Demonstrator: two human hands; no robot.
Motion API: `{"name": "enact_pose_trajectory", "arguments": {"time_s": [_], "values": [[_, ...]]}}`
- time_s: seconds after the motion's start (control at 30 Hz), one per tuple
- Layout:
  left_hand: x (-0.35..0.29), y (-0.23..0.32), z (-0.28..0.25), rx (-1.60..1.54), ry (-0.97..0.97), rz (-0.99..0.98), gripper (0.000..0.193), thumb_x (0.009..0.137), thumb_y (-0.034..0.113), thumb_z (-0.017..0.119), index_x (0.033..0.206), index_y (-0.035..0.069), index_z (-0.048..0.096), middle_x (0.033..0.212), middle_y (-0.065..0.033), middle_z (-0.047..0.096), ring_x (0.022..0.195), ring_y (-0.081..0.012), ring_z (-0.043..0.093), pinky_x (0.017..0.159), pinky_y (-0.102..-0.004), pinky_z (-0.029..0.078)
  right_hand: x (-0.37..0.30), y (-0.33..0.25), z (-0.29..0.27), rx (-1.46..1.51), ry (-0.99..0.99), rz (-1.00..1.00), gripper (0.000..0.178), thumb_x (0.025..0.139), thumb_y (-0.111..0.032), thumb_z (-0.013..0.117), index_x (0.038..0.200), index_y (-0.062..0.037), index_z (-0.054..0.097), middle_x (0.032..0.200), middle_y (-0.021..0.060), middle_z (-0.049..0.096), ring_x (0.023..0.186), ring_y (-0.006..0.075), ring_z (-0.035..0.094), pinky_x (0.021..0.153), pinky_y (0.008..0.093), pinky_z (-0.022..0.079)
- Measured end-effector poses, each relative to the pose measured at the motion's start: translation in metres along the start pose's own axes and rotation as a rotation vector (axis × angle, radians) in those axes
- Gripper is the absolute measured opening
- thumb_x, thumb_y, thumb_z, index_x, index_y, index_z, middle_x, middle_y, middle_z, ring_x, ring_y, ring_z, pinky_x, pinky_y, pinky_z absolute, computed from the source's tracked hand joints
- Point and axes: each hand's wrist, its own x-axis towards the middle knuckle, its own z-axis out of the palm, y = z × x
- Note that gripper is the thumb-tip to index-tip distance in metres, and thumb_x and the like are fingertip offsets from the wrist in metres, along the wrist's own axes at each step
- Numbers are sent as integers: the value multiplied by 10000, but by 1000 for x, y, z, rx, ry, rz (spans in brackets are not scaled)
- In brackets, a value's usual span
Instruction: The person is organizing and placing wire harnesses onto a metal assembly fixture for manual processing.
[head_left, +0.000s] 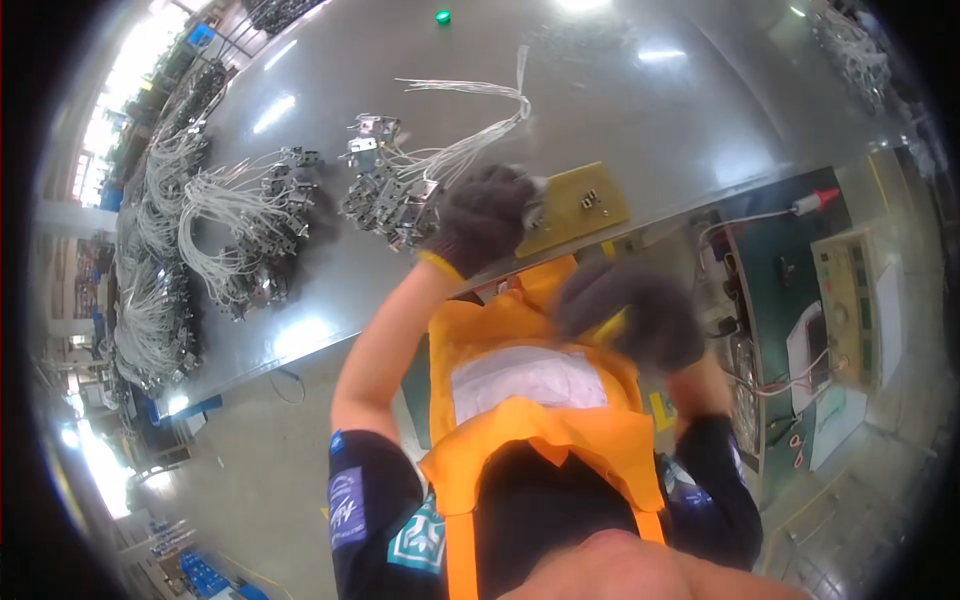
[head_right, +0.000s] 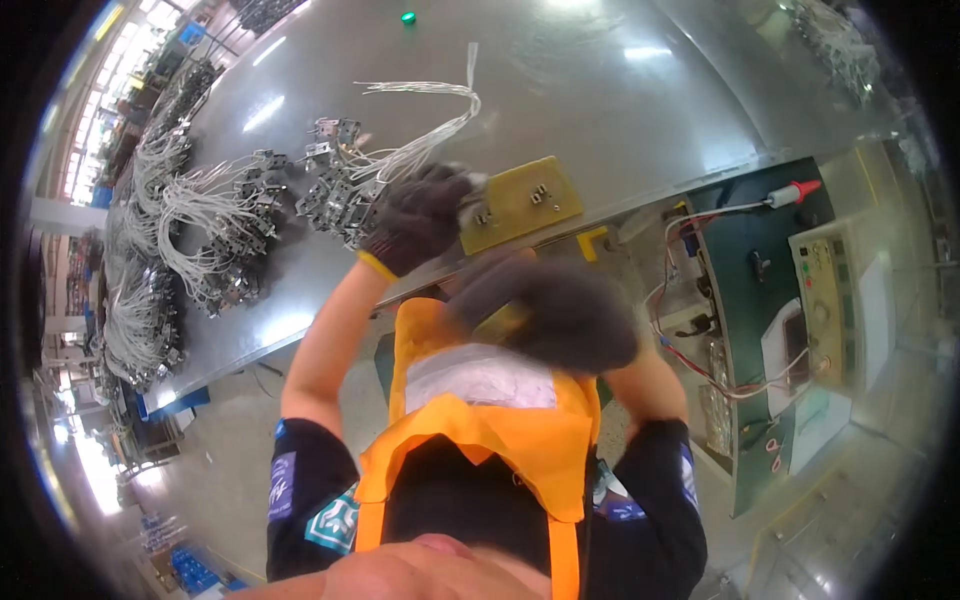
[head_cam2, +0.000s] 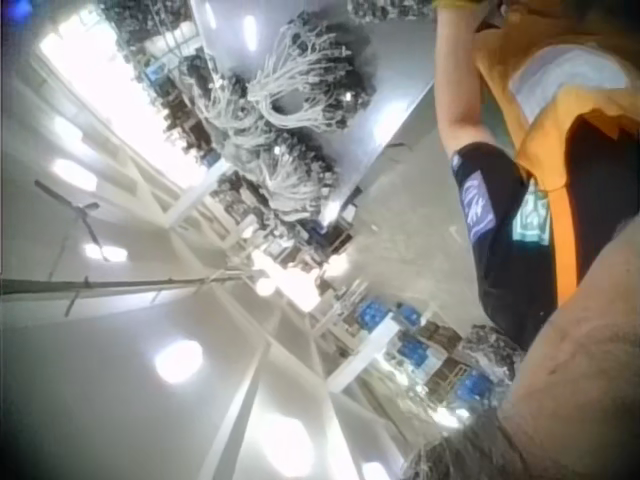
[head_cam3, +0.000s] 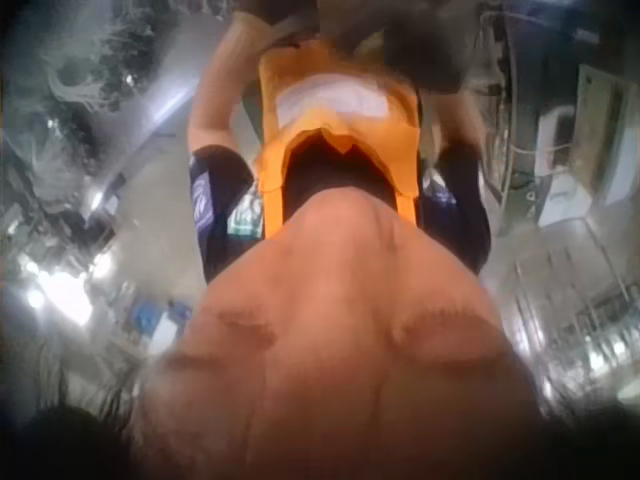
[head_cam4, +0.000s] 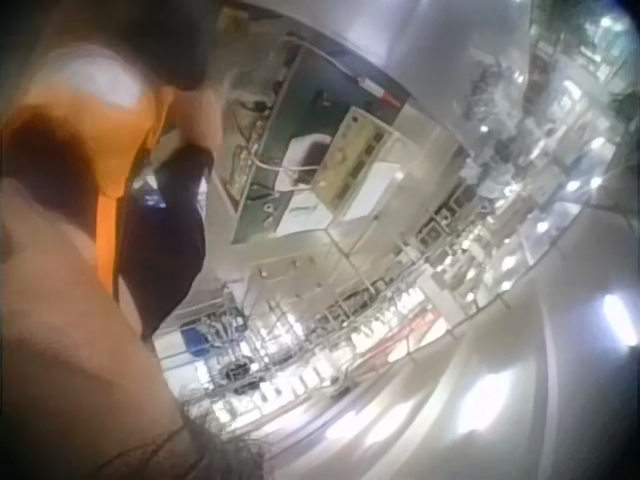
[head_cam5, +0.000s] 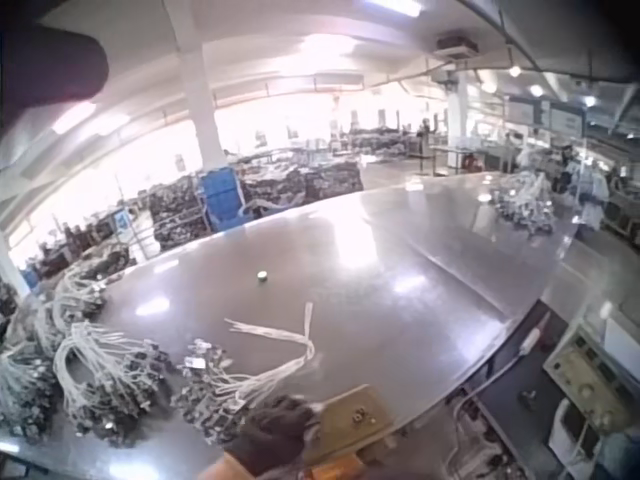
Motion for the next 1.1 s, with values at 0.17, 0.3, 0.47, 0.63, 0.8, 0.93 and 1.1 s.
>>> {"name": "enact_pose_trajectory", "arguments": {"time_s": [0.17,0.3,0.47,0.63,0.8,0.93,1.1], "values": [[-47,0,-37,390,81,40,406,785,232,685,1179,150,626,1181,-99,607,1175,-334,528,1001,-497,397,41,-17,80,248,-289,-271,324,875,-106,681,1154,42,609,963,159,668,792,298,661,809,388,528],[-65,-15,-39,487,224,-76,447,760,281,707,1182,157,626,1180,-94,614,1193,-338,513,1037,-515,355,39,-12,87,184,-370,-351,350,882,-75,644,1227,-44,597,1006,122,642,918,284,621,790,380,505],[-64,-30,-30,515,332,-78,422,777,273,669,1160,105,608,1152,-108,601,1121,-319,512,1016,-520,365,45,-4,97,143,-135,-466,422,837,-321,683,1008,65,669,817,149,663,731,235,651,671,329,558],[-62,-33,-29,558,319,-111,390,788,283,650,1135,109,607,1130,-108,589,1120,-301,504,988,-491,371,44,-4,80,113,-436,-364,423,851,-19,661,1267,-91,626,1071,113,636,976,309,605,832,392,497],[-56,-46,-34,588,101,-193,363,793,296,609,1109,117,606,1090,-108,577,1089,-302,501,939,-473,381,54,0,77,12,-375,-398,405,811,-136,684,1212,-94,645,1071,105,633,934,286,618,799,391,508],[-66,-65,-28,432,230,-199,358,763,252,584,1092,115,610,1061,-119,583,1063,-325,505,910,-495,385,79,30,56,-595,-221,-271,448,745,-243,761,1169,-146,656,1031,77,643,893,294,616,799,392,497],[-56,-72,-44,400,300,-95,362,743,130,591,1104,118,616,941,-108,621,922,-319,578,845,-437,454,200,170,-35,-1364,141,-409,430,902,-207,581,1330,-173,570,1318,90,597,1260,306,533,1027,421,450]]}}
